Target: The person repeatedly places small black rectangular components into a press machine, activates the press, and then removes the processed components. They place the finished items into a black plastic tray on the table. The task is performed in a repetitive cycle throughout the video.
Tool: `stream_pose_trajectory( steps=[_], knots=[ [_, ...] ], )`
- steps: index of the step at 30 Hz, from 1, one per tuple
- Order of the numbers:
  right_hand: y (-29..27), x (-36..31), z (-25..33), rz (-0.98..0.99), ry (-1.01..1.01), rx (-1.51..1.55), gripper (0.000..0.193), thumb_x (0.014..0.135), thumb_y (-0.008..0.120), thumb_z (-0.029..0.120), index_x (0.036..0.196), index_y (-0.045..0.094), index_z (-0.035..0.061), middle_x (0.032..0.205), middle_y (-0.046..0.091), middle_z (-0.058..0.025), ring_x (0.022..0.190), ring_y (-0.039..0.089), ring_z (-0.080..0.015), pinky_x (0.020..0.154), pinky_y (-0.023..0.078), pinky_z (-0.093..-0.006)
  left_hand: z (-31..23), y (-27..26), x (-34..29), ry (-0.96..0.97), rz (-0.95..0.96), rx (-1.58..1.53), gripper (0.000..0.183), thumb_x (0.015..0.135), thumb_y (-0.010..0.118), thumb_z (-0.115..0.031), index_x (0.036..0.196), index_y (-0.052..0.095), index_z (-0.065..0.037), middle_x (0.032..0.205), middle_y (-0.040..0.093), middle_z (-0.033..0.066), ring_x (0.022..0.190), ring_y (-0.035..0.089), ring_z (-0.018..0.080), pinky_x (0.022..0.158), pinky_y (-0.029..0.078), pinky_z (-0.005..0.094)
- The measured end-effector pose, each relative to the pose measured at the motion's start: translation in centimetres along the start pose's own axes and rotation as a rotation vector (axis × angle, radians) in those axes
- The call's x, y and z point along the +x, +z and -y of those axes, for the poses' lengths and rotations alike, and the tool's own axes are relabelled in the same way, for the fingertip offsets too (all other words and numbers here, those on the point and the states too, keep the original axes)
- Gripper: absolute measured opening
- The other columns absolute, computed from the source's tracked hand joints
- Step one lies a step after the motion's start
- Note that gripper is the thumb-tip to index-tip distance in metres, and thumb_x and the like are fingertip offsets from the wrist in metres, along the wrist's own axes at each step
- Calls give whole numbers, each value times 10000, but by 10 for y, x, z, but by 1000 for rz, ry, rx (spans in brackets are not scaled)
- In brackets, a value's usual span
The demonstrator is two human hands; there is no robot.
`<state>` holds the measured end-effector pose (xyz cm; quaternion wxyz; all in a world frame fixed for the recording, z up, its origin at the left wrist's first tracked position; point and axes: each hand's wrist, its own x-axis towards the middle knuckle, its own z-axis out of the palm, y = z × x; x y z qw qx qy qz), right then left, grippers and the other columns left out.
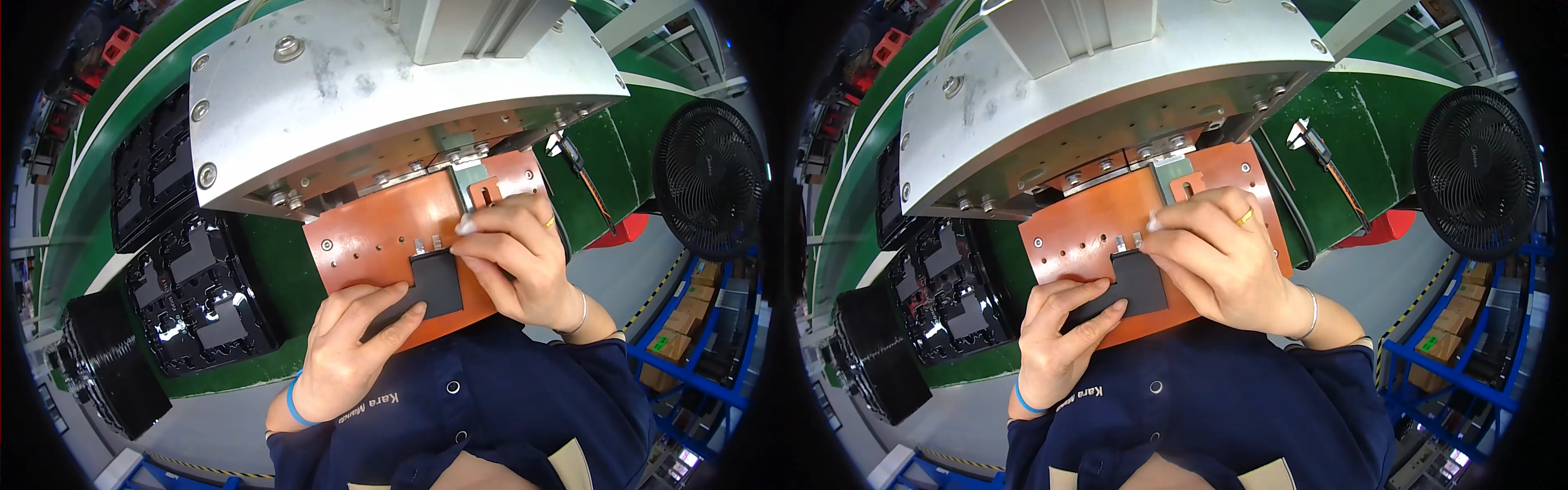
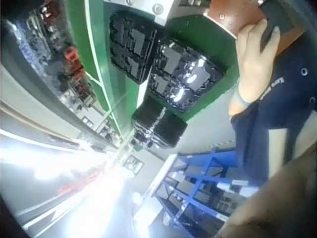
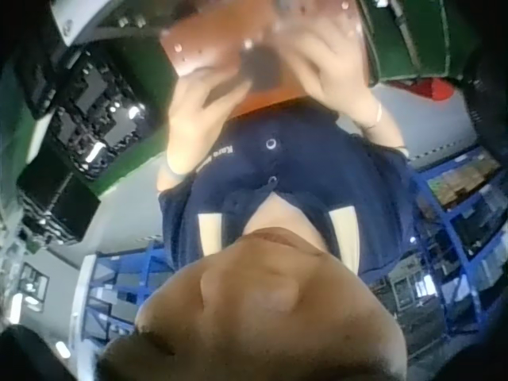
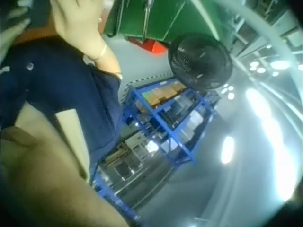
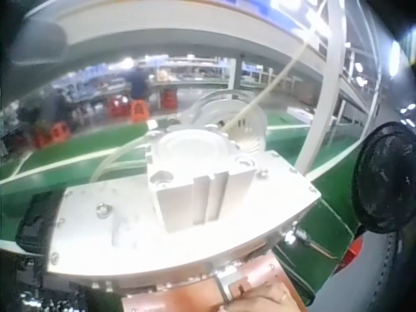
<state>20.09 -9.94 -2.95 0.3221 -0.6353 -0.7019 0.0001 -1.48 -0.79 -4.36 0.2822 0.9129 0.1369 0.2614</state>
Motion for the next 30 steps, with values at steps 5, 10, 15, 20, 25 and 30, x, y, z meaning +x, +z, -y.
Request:
stream_pose_trajectory(
  steps=[5,10,15,20,25,30],
  knots=[
    [2,-1,2,58,-44,-14,264,729,698,40,988,653,65,937,669,-22,956,572,-209,911,414,-412,-2,-1,0,5,16,13,400,600,716,-49,998,747,-69,1092,625,113,942,581,260,789,502,328],
    [3,3,3,-20,-10,-112,302,701,687,10,994,645,69,1023,686,-46,1046,577,-227,932,406,-412,-4,-5,3,19,58,39,430,609,695,-32,1037,730,-57,1105,603,132,960,570,280,807,505,342],
    [-12,-13,-11,-200,40,-79,238,700,717,-17,919,659,56,1058,697,-72,956,614,-270,840,443,-359,-3,-5,4,13,80,53,453,626,669,-14,1076,712,-48,1118,591,140,981,558,294,821,505,360],
    [-12,-25,-9,-114,65,82,242,672,793,84,874,666,47,1018,690,-87,903,620,-258,784,484,-340,2,-4,20,32,47,96,414,648,684,2,1059,712,-37,1117,592,140,997,552,304,819,507,371],
    [-10,-22,-10,-96,58,74,303,653,818,147,913,685,64,1044,669,-82,924,608,-257,772,493,-342,8,-1,39,3,41,85,392,664,734,5,1054,708,-34,1107,592,135,1000,554,312,811,512,381],
    [-9,-22,-9,-76,49,63,311,657,814,156,930,693,71,1057,660,-74,944,595,-248,772,494,-332,12,1,47,-5,32,93,393,670,752,-5,1058,711,-44,1097,595,131,1010,556,311,818,509,380]
  ],
)
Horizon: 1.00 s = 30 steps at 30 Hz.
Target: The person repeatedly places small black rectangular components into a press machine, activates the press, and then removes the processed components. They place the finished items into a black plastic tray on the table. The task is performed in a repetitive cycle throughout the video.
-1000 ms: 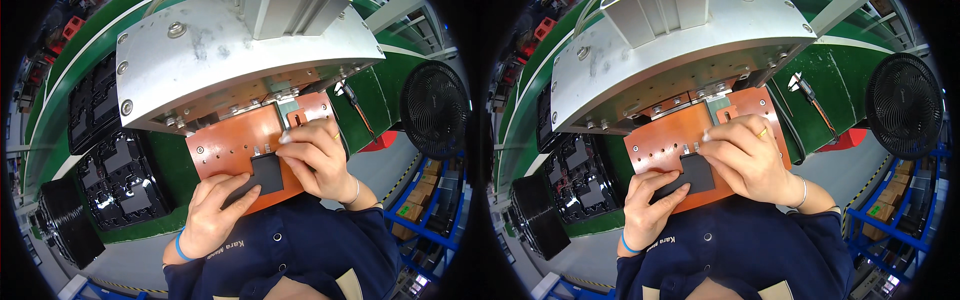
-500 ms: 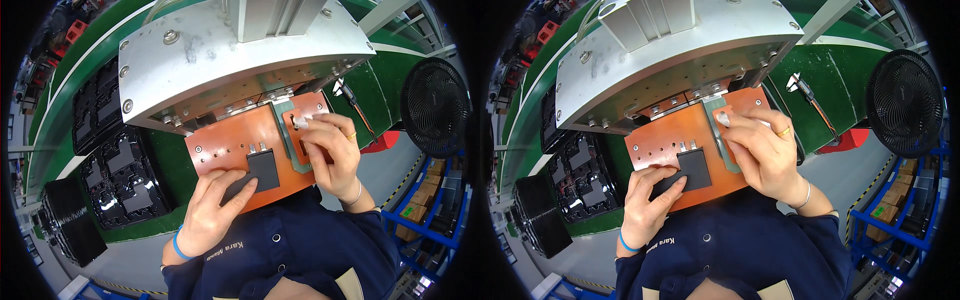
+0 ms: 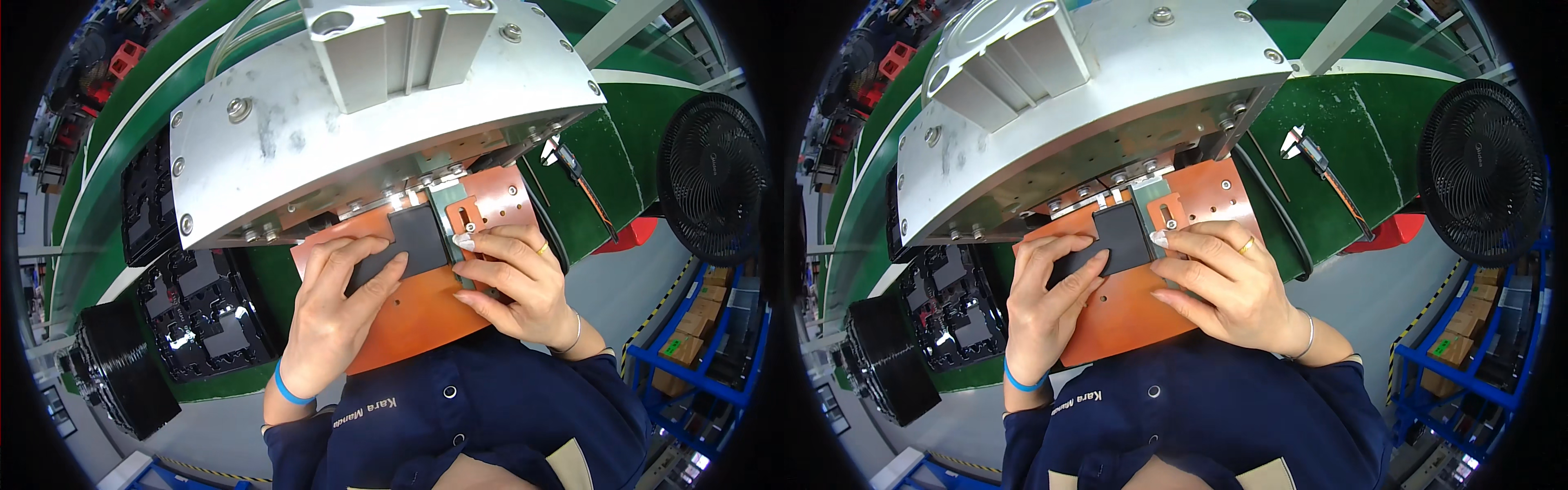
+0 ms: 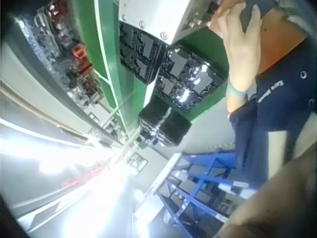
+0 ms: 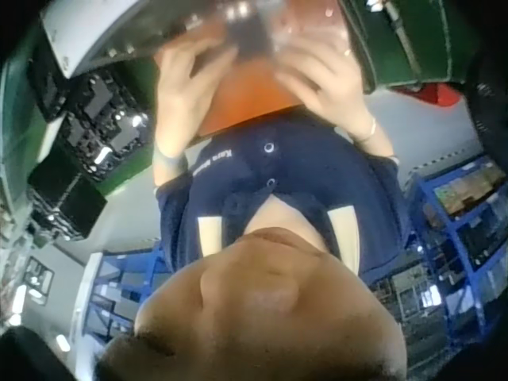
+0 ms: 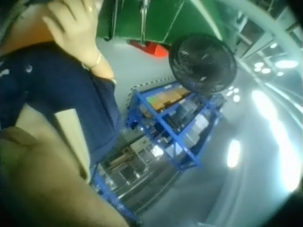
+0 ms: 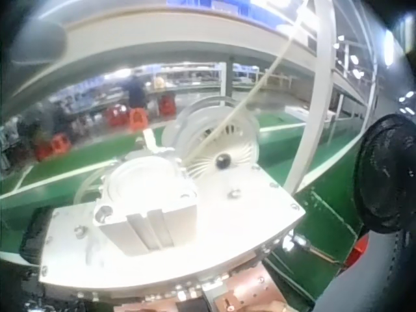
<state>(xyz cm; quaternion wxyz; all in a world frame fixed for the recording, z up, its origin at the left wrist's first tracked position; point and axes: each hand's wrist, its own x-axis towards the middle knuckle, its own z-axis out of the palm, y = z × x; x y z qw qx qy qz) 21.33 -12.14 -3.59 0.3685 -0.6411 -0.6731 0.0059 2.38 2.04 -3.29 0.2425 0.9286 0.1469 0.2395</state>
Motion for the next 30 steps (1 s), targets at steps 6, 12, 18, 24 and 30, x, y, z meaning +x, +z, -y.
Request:
stream_pose_trajectory(
  steps=[6,12,18,24,30],
  knots=[
    [2,-1,-1,6,-4,10,304,659,811,168,926,698,78,1053,662,-63,945,590,-244,778,491,-322,4,0,5,-5,-16,39,358,681,752,-21,1037,727,-46,1074,606,128,1014,562,301,851,497,384],
    [2,-1,-1,15,0,12,318,649,815,170,930,698,80,1058,662,-58,948,584,-244,785,483,-321,3,1,7,-34,-14,28,347,684,750,-26,1030,732,-49,1072,610,127,1009,564,298,861,498,383],
    [1,-1,2,47,3,-1,345,649,814,178,968,714,92,1062,660,-56,948,582,-238,792,472,-326,1,0,7,-27,12,51,385,674,718,-11,1057,725,-49,1086,611,134,1002,564,301,830,513,364],
    [-1,-6,1,-4,-18,14,347,637,831,187,953,719,99,1021,656,-51,893,583,-232,754,471,-333,-2,-1,7,-34,45,69,432,661,670,-13,1090,717,-38,1110,602,151,1016,555,308,829,514,363],
    [-3,-18,-4,-175,9,6,248,635,846,153,811,681,95,857,644,-35,773,568,-213,684,469,-333,-4,-2,6,-44,75,87,441,672,659,-20,1110,711,-39,1120,594,161,1027,549,315,848,509,371]
  ],
)
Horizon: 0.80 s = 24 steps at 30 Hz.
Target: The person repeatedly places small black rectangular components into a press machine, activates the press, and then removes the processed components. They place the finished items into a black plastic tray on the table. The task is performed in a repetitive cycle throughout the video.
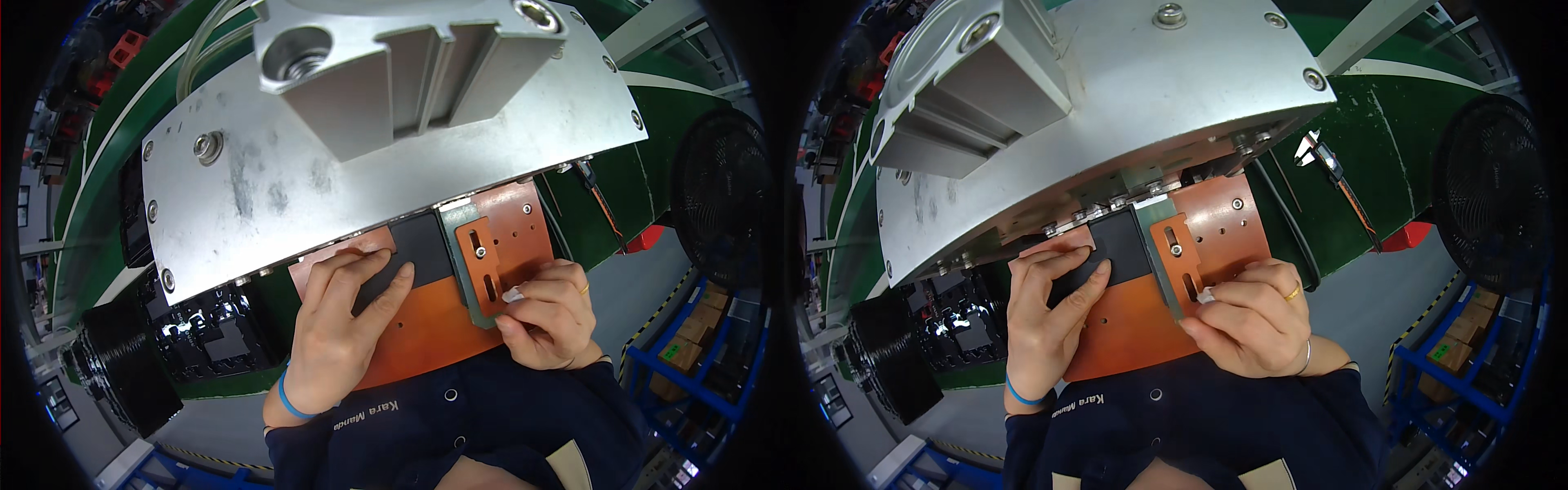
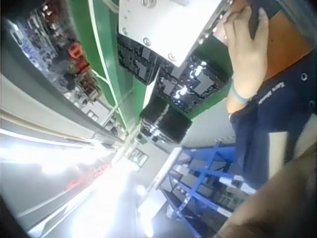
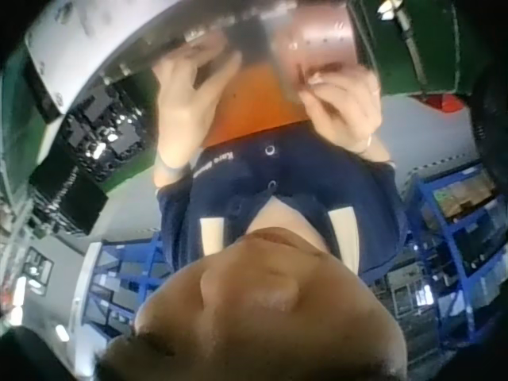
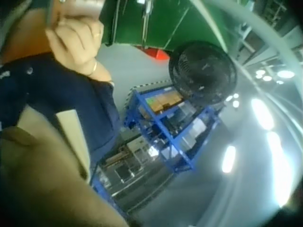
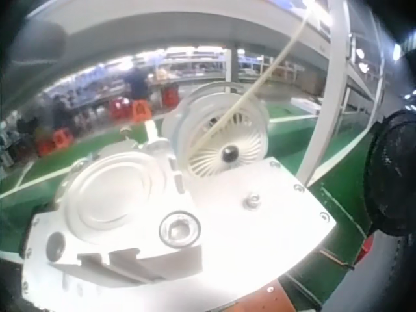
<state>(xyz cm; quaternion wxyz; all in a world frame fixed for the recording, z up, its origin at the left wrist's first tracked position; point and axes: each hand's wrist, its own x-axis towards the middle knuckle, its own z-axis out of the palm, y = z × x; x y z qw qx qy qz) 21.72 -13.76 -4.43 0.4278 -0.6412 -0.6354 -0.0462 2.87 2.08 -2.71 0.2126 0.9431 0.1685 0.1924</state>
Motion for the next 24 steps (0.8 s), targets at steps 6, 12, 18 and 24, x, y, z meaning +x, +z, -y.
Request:
stream_pose_trajectory(
  steps=[6,12,18,24],
  knots=[
    [3,1,3,-31,40,-31,225,639,840,145,753,651,101,782,626,-18,709,549,-195,682,457,-324,-1,0,0,-1,2,8,455,670,658,-13,1121,706,-42,1119,587,164,1039,545,320,857,504,374],
    [5,1,2,-20,21,-67,219,637,839,152,746,655,104,785,622,-12,704,540,-189,686,447,-316,-2,2,0,4,-8,10,433,695,663,-9,1124,706,-41,1116,579,166,1038,537,317,867,495,367],
    [5,2,3,8,12,-96,238,629,841,186,796,684,121,817,618,0,724,523,-185,705,437,-315,0,2,0,7,-8,-9,426,704,665,-12,1127,705,-38,1119,578,169,1031,534,314,864,493,364],
    [4,10,12,242,8,-241,455,651,801,398,1046,732,184,1074,587,-24,953,486,-208,890,394,-382,0,1,0,2,2,-16,425,711,659,-10,1133,702,-38,1131,580,168,1033,534,318,868,491,368]
  ],
)
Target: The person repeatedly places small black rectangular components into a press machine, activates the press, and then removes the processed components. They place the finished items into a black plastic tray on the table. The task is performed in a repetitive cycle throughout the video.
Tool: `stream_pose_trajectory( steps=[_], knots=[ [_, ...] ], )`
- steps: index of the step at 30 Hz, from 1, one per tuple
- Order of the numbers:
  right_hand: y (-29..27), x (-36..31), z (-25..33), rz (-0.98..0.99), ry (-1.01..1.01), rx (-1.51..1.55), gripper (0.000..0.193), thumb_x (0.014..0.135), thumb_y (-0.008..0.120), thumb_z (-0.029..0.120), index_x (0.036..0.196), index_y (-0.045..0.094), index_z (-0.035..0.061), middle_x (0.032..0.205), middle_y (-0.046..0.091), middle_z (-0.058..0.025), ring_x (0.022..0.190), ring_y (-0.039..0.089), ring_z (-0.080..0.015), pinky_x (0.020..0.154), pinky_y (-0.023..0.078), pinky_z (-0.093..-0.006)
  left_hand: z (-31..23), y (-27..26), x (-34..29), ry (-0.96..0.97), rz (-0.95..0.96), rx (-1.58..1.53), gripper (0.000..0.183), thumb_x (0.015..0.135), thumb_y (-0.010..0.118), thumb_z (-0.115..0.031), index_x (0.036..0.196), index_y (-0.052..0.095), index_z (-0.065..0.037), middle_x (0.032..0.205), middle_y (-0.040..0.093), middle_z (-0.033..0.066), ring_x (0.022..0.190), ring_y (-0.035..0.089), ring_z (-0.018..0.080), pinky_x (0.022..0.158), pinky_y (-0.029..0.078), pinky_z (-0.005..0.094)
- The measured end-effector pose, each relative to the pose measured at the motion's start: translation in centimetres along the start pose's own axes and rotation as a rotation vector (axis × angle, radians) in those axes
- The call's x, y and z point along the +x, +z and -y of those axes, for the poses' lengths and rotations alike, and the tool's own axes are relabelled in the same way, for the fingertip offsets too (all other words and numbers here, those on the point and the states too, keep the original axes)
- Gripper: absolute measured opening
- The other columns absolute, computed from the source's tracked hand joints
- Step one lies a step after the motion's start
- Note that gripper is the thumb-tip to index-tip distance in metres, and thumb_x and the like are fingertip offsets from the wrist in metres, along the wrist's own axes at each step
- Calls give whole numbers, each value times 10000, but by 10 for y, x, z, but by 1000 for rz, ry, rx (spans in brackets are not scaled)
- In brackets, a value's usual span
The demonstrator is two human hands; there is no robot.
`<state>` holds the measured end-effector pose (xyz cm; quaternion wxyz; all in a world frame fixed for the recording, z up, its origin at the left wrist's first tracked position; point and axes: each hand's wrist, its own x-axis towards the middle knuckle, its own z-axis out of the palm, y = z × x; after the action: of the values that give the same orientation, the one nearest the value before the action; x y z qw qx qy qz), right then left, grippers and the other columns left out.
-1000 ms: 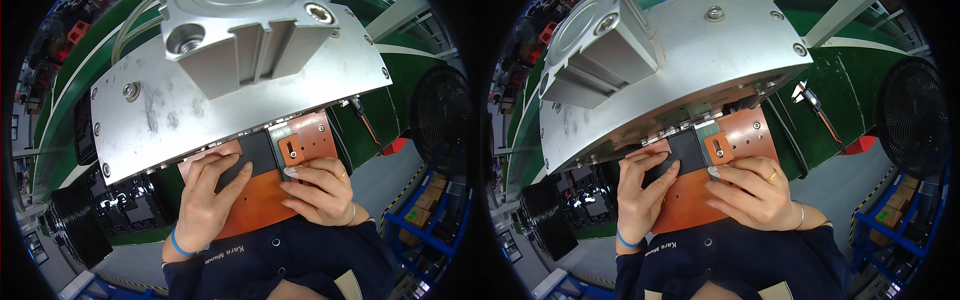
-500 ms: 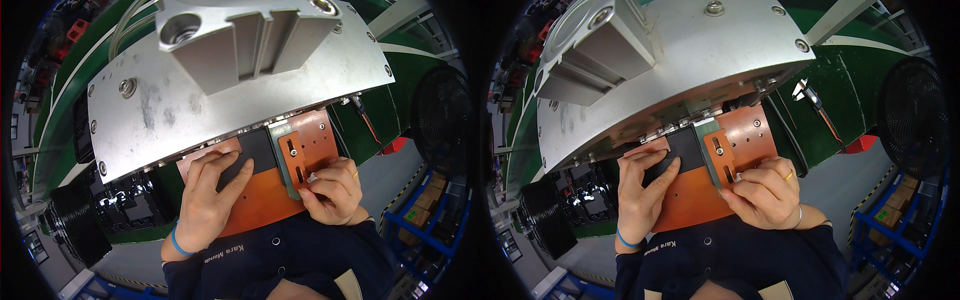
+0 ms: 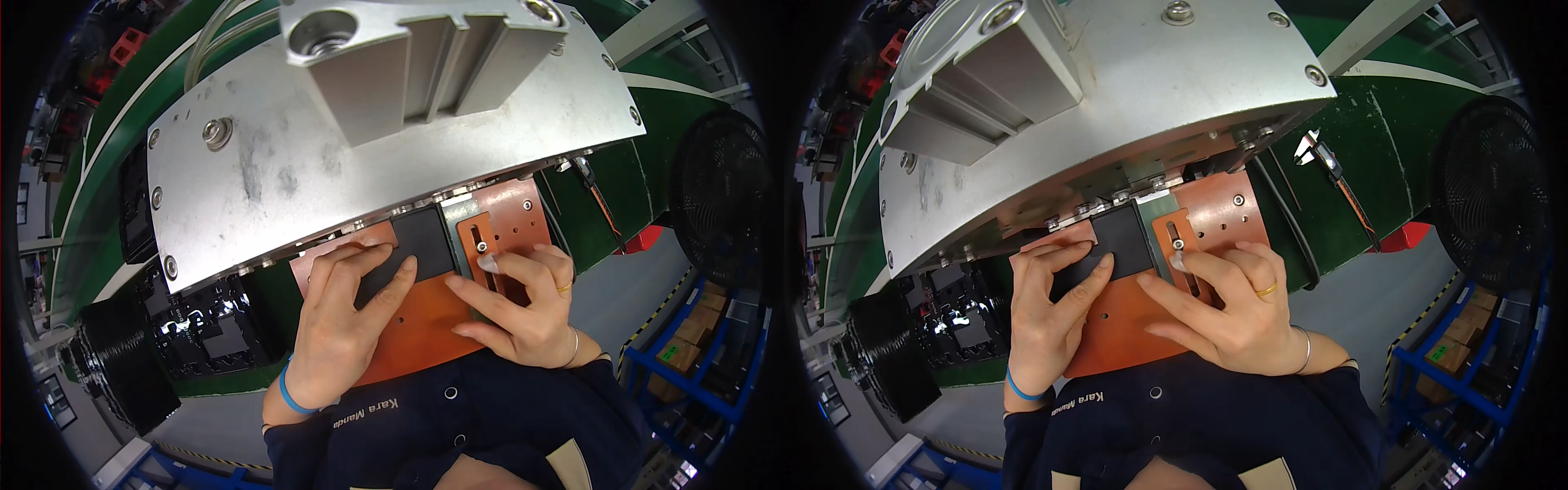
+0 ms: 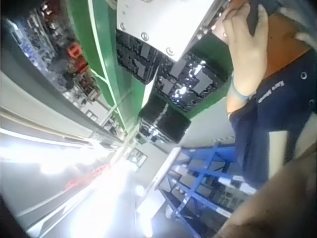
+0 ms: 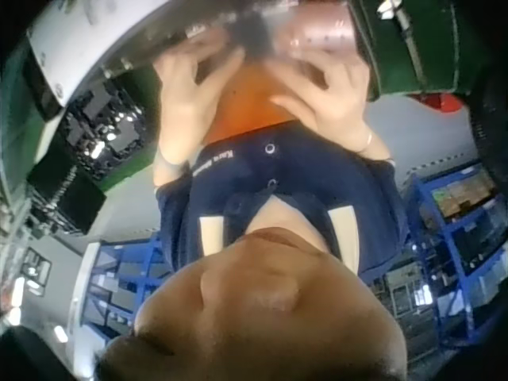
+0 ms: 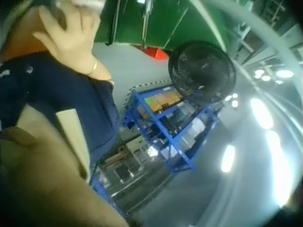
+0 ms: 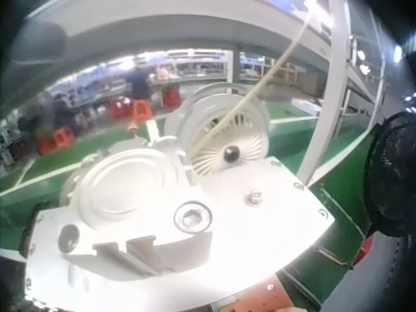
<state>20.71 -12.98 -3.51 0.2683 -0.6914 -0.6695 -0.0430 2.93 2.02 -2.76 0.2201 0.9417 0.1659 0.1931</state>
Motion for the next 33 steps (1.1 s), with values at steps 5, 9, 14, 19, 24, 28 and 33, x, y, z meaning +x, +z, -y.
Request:
stream_pose_trajectory(
  steps=[5,9,14,19,24,28,33],
  knots=[
    [2,6,4,76,17,-55,495,698,752,478,1108,718,203,1186,540,-54,1045,458,-230,994,354,-430,1,0,-1,-2,5,-2,442,700,652,-12,1139,701,-41,1146,580,165,1040,533,320,872,490,370],
    [3,5,5,75,14,-70,478,711,749,474,1103,719,203,1177,546,-52,1044,466,-228,1000,350,-434,1,1,-2,-6,6,-4,457,689,647,-7,1141,701,-45,1155,581,161,1048,533,320,877,491,371],
    [3,6,4,76,12,-56,473,712,752,464,1103,720,201,1174,546,-48,1034,473,-224,998,352,-434,1,2,-2,-2,3,3,458,687,645,-1,1140,702,-46,1154,582,160,1048,532,320,876,493,372],
    [3,7,4,75,12,-58,467,711,756,455,1102,720,202,1168,548,-44,1036,471,-223,995,354,-431,1,2,-1,-1,-3,5,449,690,651,-10,1135,701,-40,1147,583,161,1047,534,316,873,495,371],
    [3,6,5,73,17,-58,464,711,755,453,1101,720,203,1164,550,-40,1041,468,-222,992,356,-429,1,1,0,10,-9,12,436,689,658,-24,1122,703,-33,1134,585,162,1042,538,314,867,498,369],
    [4,6,5,67,17,-61,460,717,750,454,1100,719,201,1162,552,-40,1044,469,-224,991,358,-429,1,2,0,16,-19,18,428,689,657,-24,1115,705,-32,1120,589,160,1040,543,311,863,501,367],
    [4,6,5,66,13,-68,454,723,745,454,1096,718,196,1165,555,-44,1043,479,-227,988,360,-429,0,3,0,10,-30,18,422,690,656,-19,1108,708,-34,1114,592,156,1038,547,310,870,498,368]
  ],
)
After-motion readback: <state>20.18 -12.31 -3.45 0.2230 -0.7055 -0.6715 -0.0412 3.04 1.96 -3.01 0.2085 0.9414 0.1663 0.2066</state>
